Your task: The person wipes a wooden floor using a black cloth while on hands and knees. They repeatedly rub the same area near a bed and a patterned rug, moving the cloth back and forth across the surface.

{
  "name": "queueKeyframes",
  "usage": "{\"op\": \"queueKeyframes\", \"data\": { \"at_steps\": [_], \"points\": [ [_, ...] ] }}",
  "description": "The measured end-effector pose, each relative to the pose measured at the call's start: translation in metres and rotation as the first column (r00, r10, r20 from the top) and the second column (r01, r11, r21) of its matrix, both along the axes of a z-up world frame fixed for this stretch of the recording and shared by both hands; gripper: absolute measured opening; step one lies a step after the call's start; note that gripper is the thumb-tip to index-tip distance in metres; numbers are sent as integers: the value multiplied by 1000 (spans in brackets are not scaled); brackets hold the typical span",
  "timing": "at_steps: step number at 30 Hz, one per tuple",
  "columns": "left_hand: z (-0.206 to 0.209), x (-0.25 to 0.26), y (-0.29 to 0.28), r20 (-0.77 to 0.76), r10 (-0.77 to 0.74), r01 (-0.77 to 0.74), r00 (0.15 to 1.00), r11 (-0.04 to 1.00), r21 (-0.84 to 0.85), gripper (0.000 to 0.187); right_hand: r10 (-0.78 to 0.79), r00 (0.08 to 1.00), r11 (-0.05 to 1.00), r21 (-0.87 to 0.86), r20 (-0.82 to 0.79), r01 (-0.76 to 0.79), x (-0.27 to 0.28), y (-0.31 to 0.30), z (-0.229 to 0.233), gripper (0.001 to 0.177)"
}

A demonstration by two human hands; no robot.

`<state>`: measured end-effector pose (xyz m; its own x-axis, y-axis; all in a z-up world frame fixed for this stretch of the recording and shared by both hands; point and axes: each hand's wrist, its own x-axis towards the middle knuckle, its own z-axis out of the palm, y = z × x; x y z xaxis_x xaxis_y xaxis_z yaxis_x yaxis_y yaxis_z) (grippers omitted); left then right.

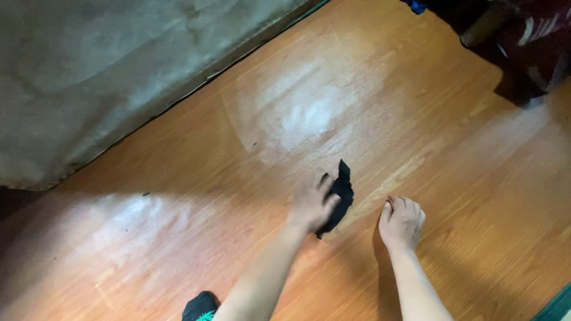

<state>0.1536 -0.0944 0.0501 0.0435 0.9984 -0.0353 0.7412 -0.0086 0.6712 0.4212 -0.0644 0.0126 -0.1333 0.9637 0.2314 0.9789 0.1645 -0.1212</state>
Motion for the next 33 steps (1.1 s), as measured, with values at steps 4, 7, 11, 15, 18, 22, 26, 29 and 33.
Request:
{"op": "queueKeyframes", "data": {
  "at_steps": [4,7,11,15,18,22,26,29,33],
  "points": [
    [2,-93,-14,-286,337,-309,897,941,141,69,114,979,991,86,-169,-101,-75,-6,30,49],
    [27,-154,-62,-500,451,-482,739,873,75,85,197,964,976,-52,-177,-209,-160,-21,71,69],
    [1,-181,-81,-672,219,-510,708,816,-271,95,356,931,920,-142,-85,-365,-237,-49,16,80],
    [-17,-184,-77,-578,262,-519,773,786,-336,94,485,812,816,-167,-325,-554,-304,-67,8,74],
    [-27,-184,-79,-595,279,-544,754,772,-327,83,678,672,671,-124,-297,-731,-312,-68,10,50],
    [8,-179,-74,-620,222,-527,753,768,-364,89,724,606,611,-102,-329,-785,-287,-28,32,62],
    [24,-177,-73,-571,195,-498,797,747,-440,89,589,728,789,57,-352,-611,-240,29,66,55],
    [31,-178,-71,-548,184,-488,816,728,-482,90,500,819,860,50,-282,-508,-173,87,34,51],
    [41,-179,-64,-527,155,-479,836,675,-561,90,187,982,978,93,-10,-186,-93,111,-20,68]
  ]
}}
